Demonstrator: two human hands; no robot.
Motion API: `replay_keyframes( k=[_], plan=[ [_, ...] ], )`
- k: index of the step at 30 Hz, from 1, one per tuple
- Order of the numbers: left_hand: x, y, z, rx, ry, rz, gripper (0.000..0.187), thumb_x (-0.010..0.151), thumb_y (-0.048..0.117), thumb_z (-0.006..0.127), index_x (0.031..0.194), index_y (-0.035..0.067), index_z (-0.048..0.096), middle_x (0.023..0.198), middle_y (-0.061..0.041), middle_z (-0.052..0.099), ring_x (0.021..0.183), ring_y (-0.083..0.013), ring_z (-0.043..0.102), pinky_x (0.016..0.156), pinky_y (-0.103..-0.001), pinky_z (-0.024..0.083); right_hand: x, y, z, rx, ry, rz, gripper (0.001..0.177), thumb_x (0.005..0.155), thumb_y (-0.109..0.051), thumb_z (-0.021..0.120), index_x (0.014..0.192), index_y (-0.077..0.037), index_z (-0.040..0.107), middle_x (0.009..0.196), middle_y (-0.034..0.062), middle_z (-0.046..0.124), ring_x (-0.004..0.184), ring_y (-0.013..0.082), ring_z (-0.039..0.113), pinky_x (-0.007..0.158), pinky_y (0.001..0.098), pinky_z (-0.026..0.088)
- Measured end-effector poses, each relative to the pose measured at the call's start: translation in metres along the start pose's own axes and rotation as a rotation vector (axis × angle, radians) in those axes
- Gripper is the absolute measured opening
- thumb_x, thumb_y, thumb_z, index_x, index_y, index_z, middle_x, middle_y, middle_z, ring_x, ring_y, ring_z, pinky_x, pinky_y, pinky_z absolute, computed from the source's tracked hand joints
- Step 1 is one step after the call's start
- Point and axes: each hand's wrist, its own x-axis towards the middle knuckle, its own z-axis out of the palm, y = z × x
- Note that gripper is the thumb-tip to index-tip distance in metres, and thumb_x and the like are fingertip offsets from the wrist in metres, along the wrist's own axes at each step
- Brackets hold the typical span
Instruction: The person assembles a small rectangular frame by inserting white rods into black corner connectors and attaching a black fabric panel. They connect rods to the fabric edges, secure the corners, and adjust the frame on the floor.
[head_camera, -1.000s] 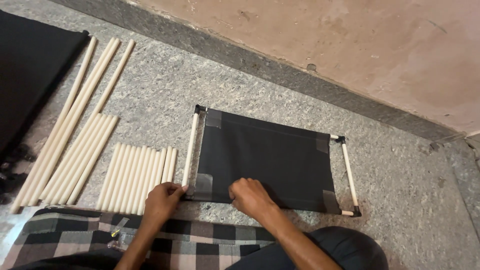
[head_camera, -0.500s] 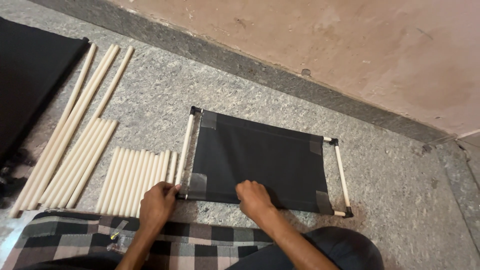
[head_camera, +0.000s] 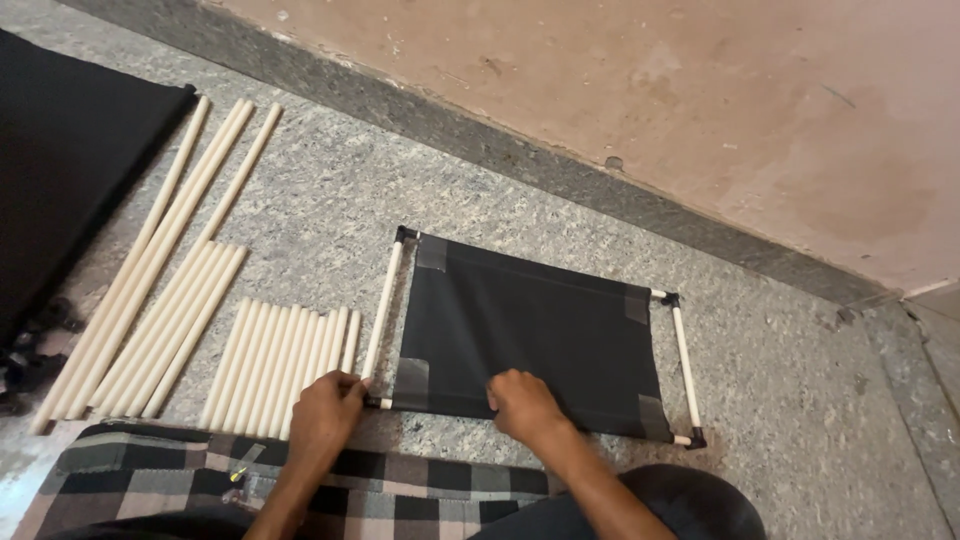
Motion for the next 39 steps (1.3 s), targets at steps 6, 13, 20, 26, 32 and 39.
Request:
replay_keyframes(
  k=[6, 13, 20, 26, 32, 39],
  plan=[
    [-0.008, 0.013, -0.003, 0.077, 0.219, 0.216, 0.034, 0.092, 0.034, 0.07, 0.103, 0.002, 0.074, 0.098, -0.021, 0.074, 0.089, -0.0411, 0.071, 0.078, -0.049, 0.056, 0.021, 0.012, -0.048, 0.205, 0.073, -0.086, 0.033, 0.085, -0.038, 0.078, 0.099, -0.008, 0.076, 0.094, 0.0111, 0.076, 0.087, 0.026, 0.076, 0.077, 0.0395, 0.06],
    [-0.009, 0.023, -0.008, 0.021, 0.122, 0.157, 0.034, 0.093, 0.037, 0.067, 0.095, 0.004, 0.078, 0.084, -0.021, 0.075, 0.08, -0.0417, 0.073, 0.074, -0.049, 0.057, 0.097, 0.04, -0.083, -0.014, 0.324, -0.056, 0.034, 0.093, -0.032, 0.07, 0.118, -0.009, 0.071, 0.119, 0.0106, 0.07, 0.112, 0.034, 0.066, 0.093, 0.0453, 0.053],
    [-0.003, 0.029, -0.001, 0.128, 0.031, 0.038, 0.038, 0.095, 0.043, 0.063, 0.096, 0.008, 0.079, 0.082, -0.023, 0.074, 0.08, -0.0442, 0.072, 0.075, -0.051, 0.057, 0.167, 0.052, -0.068, 0.073, 0.483, -0.14, 0.034, 0.095, -0.022, 0.067, 0.125, -0.008, 0.069, 0.125, 0.0132, 0.069, 0.114, 0.0366, 0.063, 0.095, 0.0452, 0.051],
    [0.001, 0.03, 0.01, 0.127, 0.07, 0.079, 0.034, 0.096, 0.035, 0.061, 0.091, 0.005, 0.075, 0.08, -0.024, 0.073, 0.078, -0.0463, 0.071, 0.071, -0.053, 0.056, 0.192, 0.057, -0.049, 0.241, 0.531, -0.179, 0.022, 0.094, -0.016, 0.067, 0.111, -0.007, 0.078, 0.112, 0.014, 0.075, 0.105, 0.0344, 0.07, 0.091, 0.0415, 0.054],
    [0.0, 0.033, 0.009, 0.181, 0.041, 0.057, 0.034, 0.097, 0.034, 0.061, 0.089, 0.003, 0.074, 0.072, -0.024, 0.071, 0.07, -0.0438, 0.071, 0.066, -0.052, 0.056, 0.193, 0.074, -0.05, 0.279, 0.532, -0.241, 0.022, 0.092, -0.011, 0.068, 0.111, -0.008, 0.079, 0.108, 0.0129, 0.077, 0.099, 0.0313, 0.074, 0.088, 0.0392, 0.057],
    [0.0, 0.036, 0.012, 0.226, 0.084, 0.128, 0.033, 0.097, 0.031, 0.062, 0.086, 0.002, 0.074, 0.072, -0.025, 0.07, 0.066, -0.0443, 0.071, 0.063, -0.052, 0.055, 0.186, 0.083, -0.056, 0.24, 0.501, -0.223, 0.02, 0.091, -0.016, 0.072, 0.108, -0.01, 0.08, 0.106, 0.0114, 0.078, 0.095, 0.0305, 0.075, 0.085, 0.039, 0.058]
  ],
)
